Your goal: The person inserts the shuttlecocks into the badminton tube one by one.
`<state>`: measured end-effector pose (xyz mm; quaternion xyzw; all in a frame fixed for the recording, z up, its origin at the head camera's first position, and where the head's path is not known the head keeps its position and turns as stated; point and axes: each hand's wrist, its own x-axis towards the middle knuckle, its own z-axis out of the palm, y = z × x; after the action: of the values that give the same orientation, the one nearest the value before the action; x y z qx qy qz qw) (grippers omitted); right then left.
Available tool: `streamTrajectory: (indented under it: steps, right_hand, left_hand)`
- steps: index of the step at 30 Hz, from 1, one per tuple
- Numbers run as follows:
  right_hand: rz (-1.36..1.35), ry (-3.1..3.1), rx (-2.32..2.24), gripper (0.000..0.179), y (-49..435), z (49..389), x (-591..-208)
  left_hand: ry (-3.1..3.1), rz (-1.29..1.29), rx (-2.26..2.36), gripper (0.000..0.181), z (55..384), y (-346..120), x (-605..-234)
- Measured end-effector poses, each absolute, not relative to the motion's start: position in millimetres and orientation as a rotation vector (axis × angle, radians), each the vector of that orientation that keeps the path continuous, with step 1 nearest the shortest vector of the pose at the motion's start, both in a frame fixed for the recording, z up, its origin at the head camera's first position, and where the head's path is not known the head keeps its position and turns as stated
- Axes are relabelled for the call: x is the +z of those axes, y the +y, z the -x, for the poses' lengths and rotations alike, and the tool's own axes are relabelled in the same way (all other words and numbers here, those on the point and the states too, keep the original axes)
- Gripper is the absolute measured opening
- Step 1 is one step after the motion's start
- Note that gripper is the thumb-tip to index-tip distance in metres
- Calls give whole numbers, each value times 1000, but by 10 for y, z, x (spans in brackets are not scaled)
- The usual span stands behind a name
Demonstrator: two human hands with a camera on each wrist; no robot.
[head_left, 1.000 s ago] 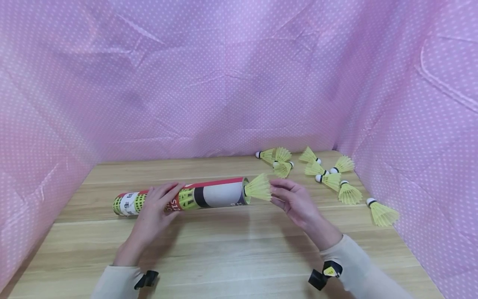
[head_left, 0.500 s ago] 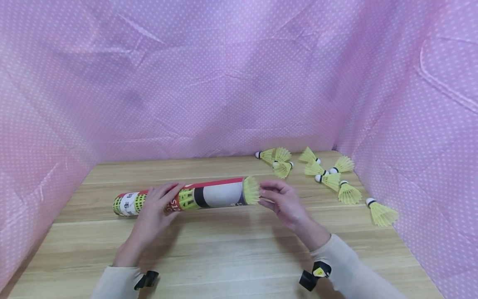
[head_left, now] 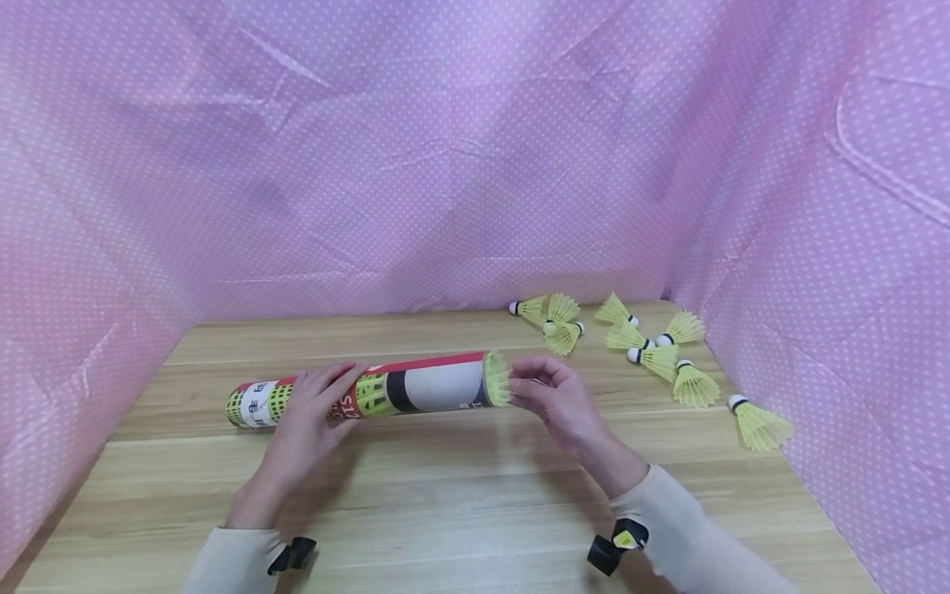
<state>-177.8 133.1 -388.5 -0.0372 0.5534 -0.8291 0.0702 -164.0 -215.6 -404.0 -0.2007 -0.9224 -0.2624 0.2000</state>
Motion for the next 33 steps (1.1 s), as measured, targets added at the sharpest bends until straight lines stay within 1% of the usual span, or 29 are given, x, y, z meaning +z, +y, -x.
streamTrajectory:
  steps: [14,20,23,26,33]
  right_hand:
    - [85,1694,-2440,19,1306,1820,-3929]
    - [84,1724,-2414,24,1312,1830,-3957]
    - [95,1758,-2411,24,1335,1831,-3943]
    - [172,1853,-2384,28,1376,1832,-3917]
    - [535,2100,-2185,51,1495,1836,-3845]
  left_hand:
    - [-2586,561,-741,93,1658,-2129,-4042]
    - [-2591,557,-744,93,1662,-2121,-4037]
    - [-2593,558,-745,94,1662,-2123,-4037]
    - [-2590,565,-740,94,1661,-2127,-4035]
    - [-2592,565,-737,95,1664,-2135,-4030]
